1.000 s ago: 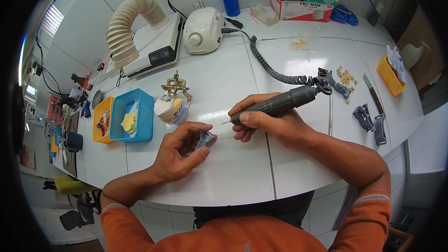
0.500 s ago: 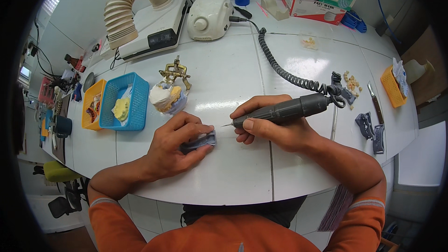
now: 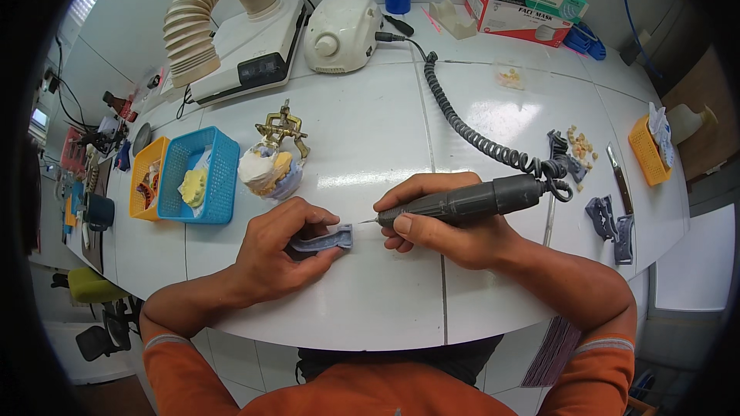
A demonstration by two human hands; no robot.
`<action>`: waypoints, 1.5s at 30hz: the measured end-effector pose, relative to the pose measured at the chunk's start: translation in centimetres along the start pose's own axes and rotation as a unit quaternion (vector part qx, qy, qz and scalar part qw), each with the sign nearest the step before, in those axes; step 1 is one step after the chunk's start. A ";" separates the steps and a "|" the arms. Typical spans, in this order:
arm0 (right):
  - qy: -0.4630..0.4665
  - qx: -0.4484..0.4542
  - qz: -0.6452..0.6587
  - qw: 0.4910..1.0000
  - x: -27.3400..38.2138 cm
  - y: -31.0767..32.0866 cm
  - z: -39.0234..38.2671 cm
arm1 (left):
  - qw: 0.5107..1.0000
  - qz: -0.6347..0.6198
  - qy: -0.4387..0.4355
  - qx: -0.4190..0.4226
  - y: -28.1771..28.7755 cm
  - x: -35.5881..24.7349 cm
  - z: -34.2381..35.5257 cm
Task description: Trimming a blue partial denture framework using a rotary tool on a laboratory bench.
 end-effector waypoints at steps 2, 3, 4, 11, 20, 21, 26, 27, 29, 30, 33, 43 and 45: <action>0.003 0.000 -0.012 1.000 -0.1 -0.1 0.0 | 1.000 -0.009 0.000 0.016 0.0 0.1 0.1; 0.002 0.004 -0.030 1.000 -0.1 -0.2 0.0 | 1.000 -0.010 0.000 0.015 0.1 0.1 0.1; 0.001 0.009 -0.048 0.999 -0.2 -0.3 0.0 | 1.000 -0.014 -0.004 0.022 0.2 0.0 0.2; 0.059 0.009 -0.174 0.983 0.2 -0.5 0.0 | 0.999 -0.039 -0.011 0.031 0.1 0.1 0.2; 0.107 0.000 -0.291 0.951 0.7 -1.4 0.3 | 0.998 -0.045 -0.009 0.053 0.1 0.2 0.3; 0.107 0.000 -0.291 0.951 0.6 -1.4 0.3 | 0.998 -0.045 -0.009 0.053 0.1 0.3 0.3; 0.116 0.002 -0.290 0.950 0.8 -1.5 0.4 | 0.996 -0.050 -0.002 0.069 0.0 0.5 0.2; 0.114 0.003 -0.290 0.950 0.8 -1.5 0.4 | 0.996 -0.051 -0.002 0.068 0.0 0.5 0.2; 0.117 0.000 -0.281 0.953 0.8 -1.4 0.3 | 0.996 -0.056 -0.007 0.066 0.1 0.4 0.2; 0.117 0.002 -0.280 0.953 0.8 -1.4 0.4 | 0.996 -0.057 -0.006 0.065 0.1 0.4 0.2; 0.108 0.006 -0.284 0.953 0.7 -1.4 0.5 | 0.996 -0.058 0.002 0.067 0.1 0.4 0.3; 0.113 0.013 -0.286 0.952 0.6 -1.5 0.7 | 0.996 -0.060 0.000 0.070 0.2 0.3 0.3; 0.113 0.014 -0.285 0.952 0.6 -1.5 0.7 | 0.996 -0.061 -0.001 0.069 0.1 0.3 0.3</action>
Point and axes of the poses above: each hand's wrist, its own z-axis towards the middle knuckle, its own y-axis out of the back of the hand, x = y × z, the point moved 6 cm from there along z, towards the middle knuckle, and after that the axes turned 13 degrees about x, right-handed, at the moved point
